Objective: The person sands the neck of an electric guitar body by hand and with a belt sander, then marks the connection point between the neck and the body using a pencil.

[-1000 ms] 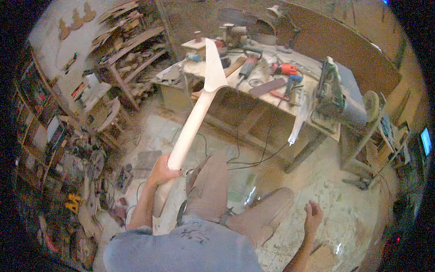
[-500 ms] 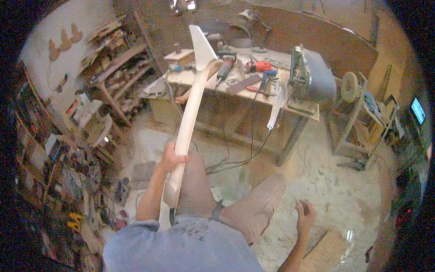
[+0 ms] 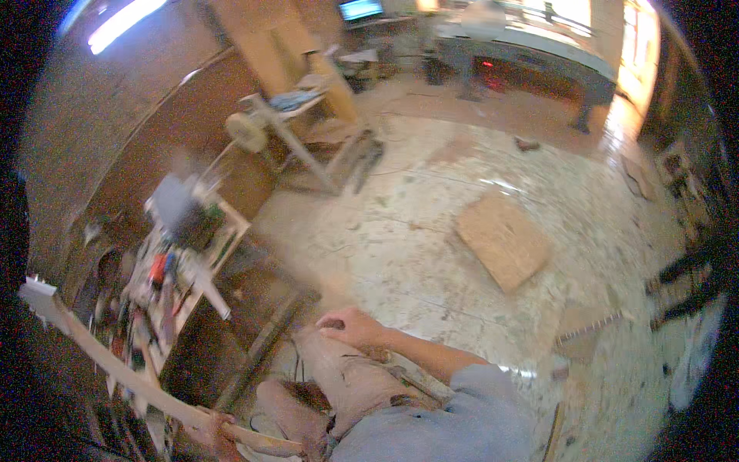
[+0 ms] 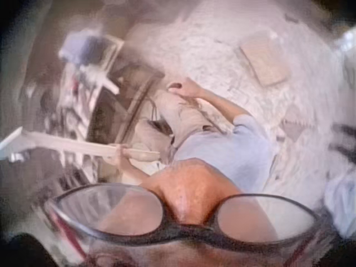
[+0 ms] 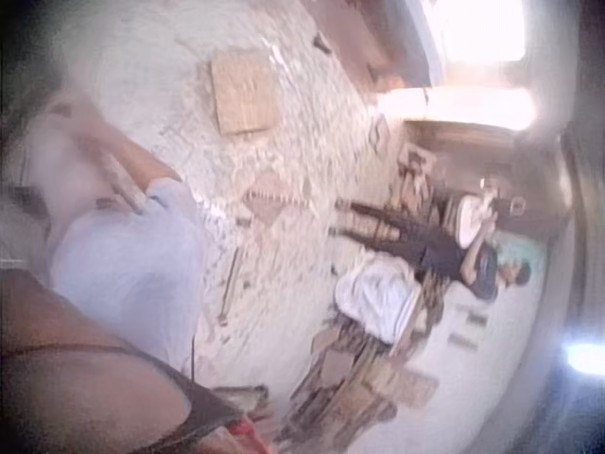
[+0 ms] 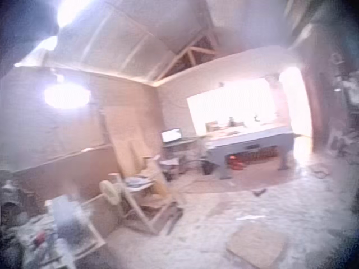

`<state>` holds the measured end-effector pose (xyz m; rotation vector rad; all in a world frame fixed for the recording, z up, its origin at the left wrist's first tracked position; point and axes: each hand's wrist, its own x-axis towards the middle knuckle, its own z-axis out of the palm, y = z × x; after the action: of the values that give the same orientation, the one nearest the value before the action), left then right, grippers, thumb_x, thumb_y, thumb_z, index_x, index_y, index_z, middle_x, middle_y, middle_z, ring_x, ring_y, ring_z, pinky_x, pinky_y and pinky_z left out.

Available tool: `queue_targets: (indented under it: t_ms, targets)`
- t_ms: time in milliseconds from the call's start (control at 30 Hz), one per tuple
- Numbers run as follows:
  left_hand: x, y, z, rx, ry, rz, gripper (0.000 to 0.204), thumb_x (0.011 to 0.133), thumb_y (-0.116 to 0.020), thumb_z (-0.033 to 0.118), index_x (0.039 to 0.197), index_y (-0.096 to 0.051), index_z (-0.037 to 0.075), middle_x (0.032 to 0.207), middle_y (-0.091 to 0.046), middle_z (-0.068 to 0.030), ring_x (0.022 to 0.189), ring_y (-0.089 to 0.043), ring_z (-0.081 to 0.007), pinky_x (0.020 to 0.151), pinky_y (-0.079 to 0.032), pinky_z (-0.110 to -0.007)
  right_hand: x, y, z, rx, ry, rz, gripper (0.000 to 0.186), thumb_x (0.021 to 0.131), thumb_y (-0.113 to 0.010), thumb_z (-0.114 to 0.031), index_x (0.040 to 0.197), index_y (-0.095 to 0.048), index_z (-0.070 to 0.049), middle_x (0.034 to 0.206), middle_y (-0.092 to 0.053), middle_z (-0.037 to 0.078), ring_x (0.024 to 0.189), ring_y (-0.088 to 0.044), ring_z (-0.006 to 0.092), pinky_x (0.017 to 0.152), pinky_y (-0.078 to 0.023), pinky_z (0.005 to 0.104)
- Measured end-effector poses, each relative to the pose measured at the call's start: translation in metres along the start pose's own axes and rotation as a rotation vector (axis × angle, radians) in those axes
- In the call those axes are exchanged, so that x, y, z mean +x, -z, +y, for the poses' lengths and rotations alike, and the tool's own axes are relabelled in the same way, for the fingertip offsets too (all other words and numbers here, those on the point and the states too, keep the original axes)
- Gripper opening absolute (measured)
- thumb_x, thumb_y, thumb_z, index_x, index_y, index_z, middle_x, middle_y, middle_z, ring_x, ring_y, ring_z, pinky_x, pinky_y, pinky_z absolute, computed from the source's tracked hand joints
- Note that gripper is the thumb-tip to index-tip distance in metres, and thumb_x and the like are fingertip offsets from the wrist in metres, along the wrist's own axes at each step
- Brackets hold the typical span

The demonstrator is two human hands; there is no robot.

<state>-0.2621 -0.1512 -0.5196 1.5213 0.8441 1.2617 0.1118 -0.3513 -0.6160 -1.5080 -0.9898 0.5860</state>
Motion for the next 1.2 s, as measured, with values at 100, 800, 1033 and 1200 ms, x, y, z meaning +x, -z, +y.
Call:
queue_targets:
  t_ms: [100,800,1033,1200]
  targets:
    - [0.008,-0.06,0.024,0.03,0.029,-0.288,0.058,0.079,-0.076,0.006,0.129,-0.047,-0.001,0.096,-0.065,-0.0189,0.069,-0.064,-0.0275,0.063,-0.057,-0.042,-0.018,0.023,0.004,-0.027,-0.086,0.146,0.033,0.094,-0.072,-0.029,0.116,-0.073,-0.005,0.102,-0.077,0.012,0.092,-0.073,0.0182,0.085,-0.057,0.0342]
    - [0.019,-0.285,-0.013,0.573,-0.584,-1.505,0.039,0.082,-0.077,0.026,0.111,-0.068,0.002,0.091,-0.074,-0.019,0.086,-0.074,-0.0334,0.075,-0.059,-0.042,-0.081,0.041,-0.09,-0.899,0.492,0.827,0.027,0.08,-0.076,-0.021,0.1,-0.066,-0.005,0.089,-0.064,0.013,0.084,-0.064,0.0349,0.072,-0.054,0.0429]
    - [0.003,-0.287,0.009,0.366,-0.911,-1.533,0.038,0.082,-0.078,0.026,0.112,-0.068,0.004,0.092,-0.075,-0.0183,0.087,-0.075,-0.0326,0.076,-0.059,-0.042,-0.102,0.013,-0.013,-0.831,0.106,0.181,0.043,0.079,-0.079,-0.027,0.114,-0.063,-0.008,0.111,-0.064,0.014,0.105,-0.064,0.0366,0.082,-0.055,0.0441]
    - [0.003,-0.278,0.028,0.215,-1.139,-1.482,0.037,0.083,-0.078,0.025,0.112,-0.069,0.005,0.092,-0.075,-0.0179,0.088,-0.075,-0.032,0.076,-0.059,-0.042,-0.108,-0.004,-0.025,-0.785,-0.208,0.035,0.034,0.079,-0.075,-0.024,0.109,-0.067,-0.01,0.092,-0.067,0.014,0.085,-0.067,0.0376,0.073,-0.054,0.046]
